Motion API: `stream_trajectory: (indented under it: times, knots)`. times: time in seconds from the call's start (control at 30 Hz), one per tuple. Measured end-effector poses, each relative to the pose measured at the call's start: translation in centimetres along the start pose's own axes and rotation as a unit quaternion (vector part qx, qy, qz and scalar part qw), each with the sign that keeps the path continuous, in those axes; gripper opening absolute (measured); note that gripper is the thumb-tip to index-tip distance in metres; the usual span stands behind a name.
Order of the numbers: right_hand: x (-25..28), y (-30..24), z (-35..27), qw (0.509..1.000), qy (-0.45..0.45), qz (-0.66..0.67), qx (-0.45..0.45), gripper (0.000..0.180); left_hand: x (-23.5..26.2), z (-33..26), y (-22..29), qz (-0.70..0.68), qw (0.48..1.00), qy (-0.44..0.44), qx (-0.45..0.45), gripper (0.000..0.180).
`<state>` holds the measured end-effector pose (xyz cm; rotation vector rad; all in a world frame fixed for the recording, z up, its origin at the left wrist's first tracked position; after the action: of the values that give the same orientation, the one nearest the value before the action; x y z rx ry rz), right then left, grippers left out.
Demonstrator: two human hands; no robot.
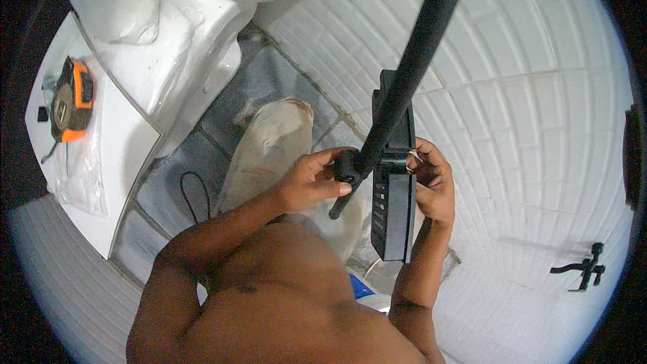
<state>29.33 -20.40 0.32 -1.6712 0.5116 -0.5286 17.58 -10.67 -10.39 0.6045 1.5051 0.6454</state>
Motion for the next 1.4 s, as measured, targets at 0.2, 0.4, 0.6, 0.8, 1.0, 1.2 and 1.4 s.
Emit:
stream_trajectory:
  times: [0.2,0.4,0.6,0.8,1.0,1.2,1.4]
  knots:
    - [0.6,0.0,-1.2,0.997,0.048,-0.016,0.051,0.064,0.0,0.2,1.5,0.043,0.999,0.006,0.008,0.051]
    - [1.7,0.6,-1.8,0.993,0.1,0.004,0.069,0.067,0.0,0.7,2.5,0.102,0.994,0.023,0.021,0.048]
    - [1.2,1.2,-1.7,0.994,0.077,-0.005,0.082,0.063,0.0,1.0,2.3,0.116,0.992,0.026,0.034,0.049]
    - [0.9,0.4,-1.1,0.996,0.044,-0.043,0.068,0.063,-0.3,1.5,1.8,0.142,0.989,0.029,0.021,0.044]
    - [0.7,-0.3,-0.9,0.996,0.05,-0.037,0.07,0.062,-0.7,1.7,2.2,0.157,0.988,0.009,0.013,0.043]
    - [2.2,1.2,-1.9,0.994,0.099,0.026,0.045,0.061,-0.8,1.8,2.2,0.097,0.995,-0.014,0.0,0.046]
    - [1.6,0.5,-2.3,0.994,0.075,-0.043,0.062,0.062,0.3,1.7,1.1,0.071,0.997,-0.003,0.023,0.054]
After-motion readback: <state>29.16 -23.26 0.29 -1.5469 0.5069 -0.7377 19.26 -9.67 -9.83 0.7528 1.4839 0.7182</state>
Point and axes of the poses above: each hand's wrist, its own z-axis towards the middle knuckle, its own x-axis out of the back of the hand, y = z × x, the point moved 10 cm from there along z, towards the middle knuckle
